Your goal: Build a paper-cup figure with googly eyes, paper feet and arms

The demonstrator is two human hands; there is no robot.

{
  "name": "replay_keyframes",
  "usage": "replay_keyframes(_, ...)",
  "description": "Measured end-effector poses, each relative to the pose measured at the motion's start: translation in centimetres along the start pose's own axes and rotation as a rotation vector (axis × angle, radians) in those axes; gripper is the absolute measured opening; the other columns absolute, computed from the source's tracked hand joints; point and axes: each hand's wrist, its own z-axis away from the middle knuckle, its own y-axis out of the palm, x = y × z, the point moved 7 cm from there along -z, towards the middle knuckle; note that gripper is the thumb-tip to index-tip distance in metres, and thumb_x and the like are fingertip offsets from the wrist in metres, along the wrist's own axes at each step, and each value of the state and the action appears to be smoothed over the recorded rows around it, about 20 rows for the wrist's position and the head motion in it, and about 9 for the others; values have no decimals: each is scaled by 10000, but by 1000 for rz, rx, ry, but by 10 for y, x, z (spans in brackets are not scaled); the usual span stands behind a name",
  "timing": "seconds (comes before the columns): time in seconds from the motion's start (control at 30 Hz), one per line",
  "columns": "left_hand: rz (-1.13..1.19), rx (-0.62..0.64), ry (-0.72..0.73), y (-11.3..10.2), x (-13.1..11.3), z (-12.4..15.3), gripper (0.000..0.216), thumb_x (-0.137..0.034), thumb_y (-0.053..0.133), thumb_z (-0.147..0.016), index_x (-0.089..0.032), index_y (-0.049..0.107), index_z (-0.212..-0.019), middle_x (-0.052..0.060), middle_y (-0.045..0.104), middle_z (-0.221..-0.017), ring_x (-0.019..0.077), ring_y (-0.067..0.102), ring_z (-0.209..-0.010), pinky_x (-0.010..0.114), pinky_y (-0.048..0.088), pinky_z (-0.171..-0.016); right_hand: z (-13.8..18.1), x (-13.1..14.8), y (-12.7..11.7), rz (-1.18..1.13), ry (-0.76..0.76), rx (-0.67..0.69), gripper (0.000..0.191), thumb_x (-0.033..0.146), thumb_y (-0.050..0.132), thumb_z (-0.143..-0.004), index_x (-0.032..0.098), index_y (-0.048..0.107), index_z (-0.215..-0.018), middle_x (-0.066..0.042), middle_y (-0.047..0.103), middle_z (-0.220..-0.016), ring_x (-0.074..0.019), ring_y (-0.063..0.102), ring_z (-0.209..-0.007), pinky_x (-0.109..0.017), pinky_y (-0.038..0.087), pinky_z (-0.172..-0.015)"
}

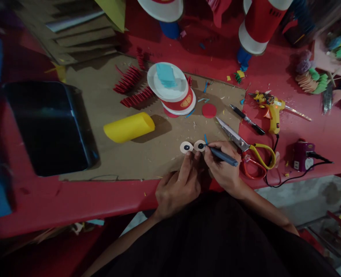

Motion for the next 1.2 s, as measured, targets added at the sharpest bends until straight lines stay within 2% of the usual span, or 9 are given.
replay_keyframes(0.13, 2, 8, 17, -2, -1, -3, 740, -196, 497, -968, -245, 205, -1645, 173, 641, -1447, 146, 666, -592, 319, 532, -563, 1, 0, -5, -23, -9, -33, 101, 327, 632, -936, 250, 657, -875, 10, 716, -757, -157, 686, -651, -300, 575, -609)
replay_keyframes(0.33, -87, -82, 53, -9, -5, -4, 720, -198, 517, -972, -199, 247, -1640, 174, 682, -1390, 140, 625, -541, 325, 518, -544, 0, 4, -7, -62, -72, -35, 36, 249, 648, -916, 252, 666, -885, 12, 725, -764, -160, 690, -654, -304, 578, -613)
replay_keyframes(0.53, -52, 23, 84, -8, -2, -6, 705, -205, 504, -966, -226, 279, -1634, 184, 656, -1423, 119, 652, -571, 288, 530, -560, 0, 8, -9, -64, -107, -35, 44, 237, 648, -898, 262, 675, -874, 11, 729, -732, -174, 695, -631, -320, 588, -614)
replay_keyframes(0.7, -86, -27, 75, -13, -3, -9, 632, -240, 503, -983, -215, 380, -1602, 177, 718, -1336, 120, 618, -520, 302, 515, -519, 1, 7, -10, -69, -95, -44, 63, 212, 627, -900, 256, 660, -868, 11, 725, -727, -169, 695, -629, -310, 582, -600)
replay_keyframes(1.0, -125, -59, 117, -16, -7, -10, 616, -159, 501, -953, -192, 449, -1565, 182, 696, -1365, 130, 655, -575, 301, 523, -549, 1, 13, -2, -74, -91, 26, 53, 218, 664, -863, 255, 651, -898, 0, 746, -790, -164, 722, -677, -301, 602, -644)
replay_keyframes(1.2, -69, -77, 113, -17, -7, -11, 586, -199, 531, -959, -216, 494, -1544, 178, 704, -1355, 133, 641, -563, 305, 500, -556, -3, 22, 5, -107, -129, 91, 77, 201, 671, -867, 263, 661, -912, 4, 773, -806, -165, 746, -689, -299, 616, -662)
